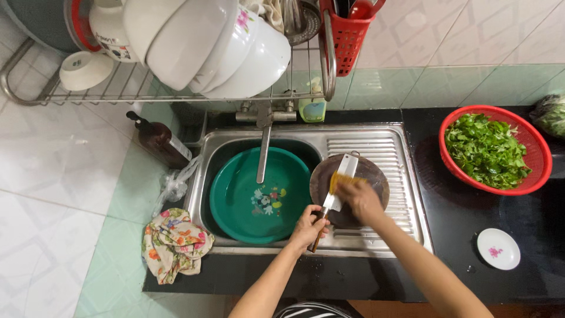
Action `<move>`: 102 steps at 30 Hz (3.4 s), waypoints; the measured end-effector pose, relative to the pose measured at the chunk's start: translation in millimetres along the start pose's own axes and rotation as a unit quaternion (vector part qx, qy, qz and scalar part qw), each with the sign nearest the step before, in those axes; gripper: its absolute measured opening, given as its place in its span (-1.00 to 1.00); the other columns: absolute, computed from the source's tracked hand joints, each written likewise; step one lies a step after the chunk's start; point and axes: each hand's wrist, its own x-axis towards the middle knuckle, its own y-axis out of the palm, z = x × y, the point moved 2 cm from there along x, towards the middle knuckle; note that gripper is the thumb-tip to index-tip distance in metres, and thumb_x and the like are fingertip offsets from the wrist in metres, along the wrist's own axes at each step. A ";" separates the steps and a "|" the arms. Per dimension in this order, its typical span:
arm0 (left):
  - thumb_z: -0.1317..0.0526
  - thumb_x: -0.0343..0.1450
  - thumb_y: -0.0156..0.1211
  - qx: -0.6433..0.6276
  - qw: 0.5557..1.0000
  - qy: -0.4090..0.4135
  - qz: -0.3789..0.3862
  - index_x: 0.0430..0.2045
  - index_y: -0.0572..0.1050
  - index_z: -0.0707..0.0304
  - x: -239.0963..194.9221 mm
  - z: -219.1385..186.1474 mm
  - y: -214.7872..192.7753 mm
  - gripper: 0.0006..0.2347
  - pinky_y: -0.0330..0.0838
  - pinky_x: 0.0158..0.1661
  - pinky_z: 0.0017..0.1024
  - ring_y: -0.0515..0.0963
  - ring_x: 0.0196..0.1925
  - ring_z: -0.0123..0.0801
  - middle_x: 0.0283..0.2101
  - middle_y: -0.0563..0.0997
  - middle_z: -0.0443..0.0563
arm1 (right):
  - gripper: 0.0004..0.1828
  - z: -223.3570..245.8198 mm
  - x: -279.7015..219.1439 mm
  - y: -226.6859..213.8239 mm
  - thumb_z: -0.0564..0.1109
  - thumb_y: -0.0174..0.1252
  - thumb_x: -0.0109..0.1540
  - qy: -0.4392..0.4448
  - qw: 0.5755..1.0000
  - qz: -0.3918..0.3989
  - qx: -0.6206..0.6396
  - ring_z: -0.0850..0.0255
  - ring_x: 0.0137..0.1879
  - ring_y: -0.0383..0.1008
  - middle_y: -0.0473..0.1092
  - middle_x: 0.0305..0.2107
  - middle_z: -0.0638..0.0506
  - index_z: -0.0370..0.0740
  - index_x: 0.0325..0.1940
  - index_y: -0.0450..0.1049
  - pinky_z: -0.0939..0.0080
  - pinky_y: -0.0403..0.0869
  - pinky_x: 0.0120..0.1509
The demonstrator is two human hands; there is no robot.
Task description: The person washes a knife and a wooden cutting board in a kitchen sink using a sponge and running water. They rinse the items thoroughly and place them on the sink drainer.
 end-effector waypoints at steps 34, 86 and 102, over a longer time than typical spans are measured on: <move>0.31 0.38 0.26 0.652 0.646 0.066 -0.392 0.02 0.59 -0.06 -31.1 -11.9 -181.1 -0.68 0.30 0.04 -0.03 0.48 0.11 -0.03 0.00 0.52 0.08 | -0.43 6.0 -51.6 3.2 -0.42 0.10 0.11 0.140 0.989 -0.049 0.021 0.05 0.14 0.35 0.44 0.19 0.17 -0.01 0.14 0.58 -0.01 0.34 0.22; -0.29 0.03 0.50 0.615 0.784 0.047 -0.063 0.45 -0.16 0.41 8.9 -91.7 5.5 0.23 -0.67 0.34 0.42 -0.54 0.58 0.04 0.56 -0.20 0.19 | -0.33 -48.1 31.9 25.8 -0.26 0.05 0.18 0.250 0.968 -0.022 -0.006 -0.18 0.49 0.11 0.19 0.40 -0.09 -0.07 0.42 0.30 -0.22 0.11 0.51; -0.26 0.12 0.43 0.654 0.751 0.085 -0.022 0.47 -0.09 0.25 8.3 -94.1 12.4 0.09 -0.64 0.33 0.44 -0.49 0.58 0.00 0.58 -0.21 0.04 | -0.27 -55.3 -27.6 34.9 -0.37 -0.01 0.14 0.242 0.970 0.002 0.001 -0.21 0.50 0.13 0.18 0.43 -0.11 -0.07 0.43 0.30 -0.22 0.15 0.53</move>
